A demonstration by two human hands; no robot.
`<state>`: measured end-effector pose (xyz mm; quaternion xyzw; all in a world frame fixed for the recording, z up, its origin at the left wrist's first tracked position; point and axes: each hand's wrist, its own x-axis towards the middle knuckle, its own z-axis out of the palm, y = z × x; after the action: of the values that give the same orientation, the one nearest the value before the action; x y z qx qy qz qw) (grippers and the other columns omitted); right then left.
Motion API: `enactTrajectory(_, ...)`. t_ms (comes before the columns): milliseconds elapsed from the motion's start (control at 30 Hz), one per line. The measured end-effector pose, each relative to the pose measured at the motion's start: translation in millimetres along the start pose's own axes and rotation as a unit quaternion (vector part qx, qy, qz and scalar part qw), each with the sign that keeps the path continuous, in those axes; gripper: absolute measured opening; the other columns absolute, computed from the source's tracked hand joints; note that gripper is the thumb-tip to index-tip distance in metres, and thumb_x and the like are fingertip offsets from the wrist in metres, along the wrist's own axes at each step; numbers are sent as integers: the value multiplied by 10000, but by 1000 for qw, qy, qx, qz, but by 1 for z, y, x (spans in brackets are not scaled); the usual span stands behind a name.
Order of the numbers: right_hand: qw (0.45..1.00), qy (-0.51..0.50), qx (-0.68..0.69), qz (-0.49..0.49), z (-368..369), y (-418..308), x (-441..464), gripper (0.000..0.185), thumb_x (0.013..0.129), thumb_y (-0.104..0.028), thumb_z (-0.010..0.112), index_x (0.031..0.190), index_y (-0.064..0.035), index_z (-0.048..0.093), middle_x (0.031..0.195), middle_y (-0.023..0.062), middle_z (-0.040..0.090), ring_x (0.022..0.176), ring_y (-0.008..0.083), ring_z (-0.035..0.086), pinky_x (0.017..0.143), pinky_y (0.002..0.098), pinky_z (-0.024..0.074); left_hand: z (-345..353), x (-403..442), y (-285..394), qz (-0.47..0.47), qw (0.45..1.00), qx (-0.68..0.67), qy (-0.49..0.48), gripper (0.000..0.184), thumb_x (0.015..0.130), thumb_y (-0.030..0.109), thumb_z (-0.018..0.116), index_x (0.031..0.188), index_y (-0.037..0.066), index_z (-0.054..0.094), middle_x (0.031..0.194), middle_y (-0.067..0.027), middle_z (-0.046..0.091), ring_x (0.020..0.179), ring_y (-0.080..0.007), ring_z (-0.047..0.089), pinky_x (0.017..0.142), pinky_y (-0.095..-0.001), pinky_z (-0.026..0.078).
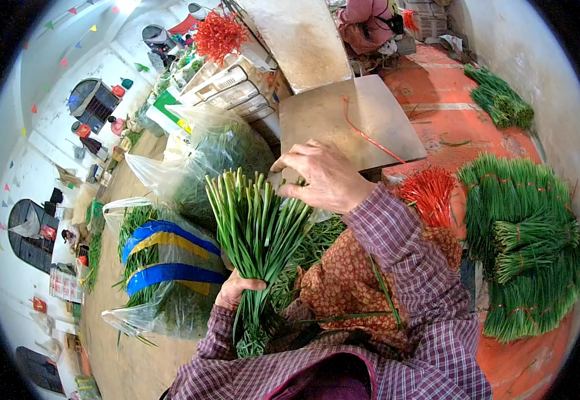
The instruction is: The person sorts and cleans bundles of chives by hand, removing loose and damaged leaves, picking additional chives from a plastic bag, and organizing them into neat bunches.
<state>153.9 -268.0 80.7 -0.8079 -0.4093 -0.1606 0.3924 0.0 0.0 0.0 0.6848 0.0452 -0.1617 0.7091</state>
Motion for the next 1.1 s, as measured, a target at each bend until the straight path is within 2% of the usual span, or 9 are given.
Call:
enactTrajectory(100,999,-42,-1,-12,0,-2,-5,435,715,-347,741,1026,-69,618,856,132,653,874,270,628,858,402,440,9,-5,1,-16,1000,-20,-15,651,579,-14,737,1197,49,541,1090,-36,595,1013,-181,549,910,-316,417)
enactTrajectory(167,979,-162,66,104,-3,-3,-3,433,720,-327,728,1012,-30,610,771,157,648,767,300,642,740,398,487,11,-3,7,-22,1000,11,-3,648,565,-14,741,1182,45,548,1087,-35,595,1015,-183,546,912,-315,412)
enactTrajectory(200,978,-140,115,105,-2,-5,-7,406,731,-298,712,982,5,609,750,177,647,717,302,640,672,391,495,10,-4,7,-26,1000,10,-3,648,565,-14,741,1182,45,548,1087,-35,595,1015,-183,546,912,-315,412)
enactTrajectory(333,977,-97,149,121,11,7,-12,351,748,-251,691,963,18,617,782,185,657,720,282,639,681,380,487,7,-3,10,-13,999,32,1,653,552,13,751,1173,40,552,1093,-38,592,1027,-187,536,929,-317,398)
enactTrajectory(600,956,43,275,97,23,6,-14,287,746,-78,626,1026,-20,612,637,32,538,635,96,523,645,280,447,14,-3,19,-11,1000,0,3,681,557,69,750,1203,30,540,1099,-51,591,1041,-200,531,935,-320,387)
enactTrajectory(633,956,42,275,97,23,4,-13,287,746,-78,626,1026,-20,612,637,32,538,635,96,523,645,280,447,15,-3,19,1,1000,12,11,622,555,108,742,1150,29,575,1047,-53,612,967,-194,554,886,-321,414)
enactTrajectory(667,957,54,266,101,22,2,-13,308,735,-59,617,1041,-31,608,625,24,531,629,94,526,638,278,447,15,-3,19,12,999,25,19,568,554,147,734,1096,29,611,996,-56,634,894,-189,576,838,-322,441)
enactTrajectory(967,975,114,162,102,-2,-9,-6,311,699,0,594,1001,-49,651,602,16,575,558,81,531,541,249,442,2,5,17,5,1000,4,-10,566,582,126,741,1119,15,599,1004,-59,638,904,-181,594,829,-294,449)
enactTrajectory(1100,968,238,47,61,-17,16,-2,254,720,-21,595,956,-63,678,610,38,583,571,90,554,548,266,452,0,2,12,6,1000,10,19,569,544,192,751,1072,13,639,961,-61,661,835,-178,615,774,-300,481)
